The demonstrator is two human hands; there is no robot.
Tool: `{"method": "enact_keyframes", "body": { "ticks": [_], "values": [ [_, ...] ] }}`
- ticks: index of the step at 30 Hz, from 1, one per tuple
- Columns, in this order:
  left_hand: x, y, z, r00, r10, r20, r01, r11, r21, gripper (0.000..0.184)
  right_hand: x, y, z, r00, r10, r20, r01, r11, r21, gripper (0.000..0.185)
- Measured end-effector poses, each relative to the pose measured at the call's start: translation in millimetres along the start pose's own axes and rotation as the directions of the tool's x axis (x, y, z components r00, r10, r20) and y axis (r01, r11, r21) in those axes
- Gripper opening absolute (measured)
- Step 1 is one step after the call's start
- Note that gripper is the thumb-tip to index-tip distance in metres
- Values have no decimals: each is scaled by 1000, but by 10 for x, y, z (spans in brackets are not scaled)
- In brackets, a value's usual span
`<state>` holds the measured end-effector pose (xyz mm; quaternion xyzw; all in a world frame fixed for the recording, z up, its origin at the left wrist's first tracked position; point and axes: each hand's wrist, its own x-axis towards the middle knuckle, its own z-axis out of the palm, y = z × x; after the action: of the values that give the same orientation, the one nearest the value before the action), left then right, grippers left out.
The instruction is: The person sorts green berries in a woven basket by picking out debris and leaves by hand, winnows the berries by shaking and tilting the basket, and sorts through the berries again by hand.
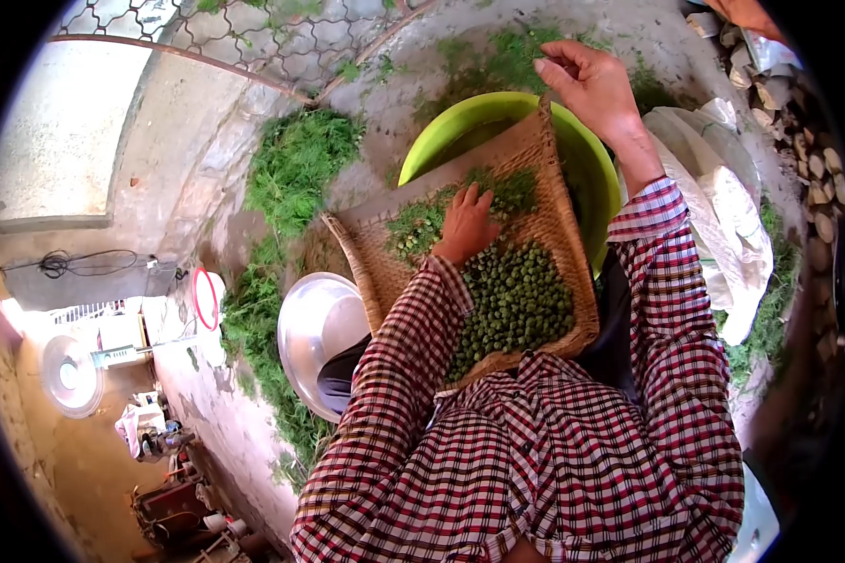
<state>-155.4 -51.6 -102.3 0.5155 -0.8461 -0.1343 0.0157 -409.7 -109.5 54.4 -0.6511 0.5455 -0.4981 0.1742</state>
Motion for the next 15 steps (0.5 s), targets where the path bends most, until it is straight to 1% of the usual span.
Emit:
{"method": "enact_keyframes", "body": {
  "ticks": [2,3,5,6,8,9,10,12,13,14,15],
  "values": [
    [72,38,31,988,-51,145,54,998,-20,63,18,51,-5,994,-65,-93,70,996,54,33],
    [66,70,28,988,-49,145,53,998,-22,63,28,60,-15,994,-64,-93,69,996,52,33],
    [-25,139,33,974,-48,220,51,999,-8,59,37,66,-11,988,-94,-119,94,996,-8,33],
    [-82,199,-12,973,-48,225,51,999,-6,59,32,65,-12,989,-89,-120,89,996,-6,33],
    [-248,324,-135,880,41,473,-25,999,-40,53,29,42,-15,995,-49,-86,52,998,32,34],
    [-395,326,-107,918,190,348,-208,978,15,46,31,45,-9,995,-48,-86,51,998,35,34],
    [-417,303,-94,918,187,349,-206,978,18,46,34,49,1,996,-51,-80,54,998,38,33],
    [-446,292,-125,897,192,397,-187,981,-53,49,20,42,5,996,-54,-75,57,998,40,33],
    [-420,271,-108,898,192,396,-186,981,-53,49,11,26,-1,996,-60,-63,61,998,15,33],
    [-350,225,-67,952,172,251,-160,985,-67,52,9,13,-3,997,-66,-50,66,998,-10,34],
    [-276,183,-25,984,146,100,-137,987,-85,55,12,15,4,996,-70,-49,69,998,-11,34]
  ]
}}
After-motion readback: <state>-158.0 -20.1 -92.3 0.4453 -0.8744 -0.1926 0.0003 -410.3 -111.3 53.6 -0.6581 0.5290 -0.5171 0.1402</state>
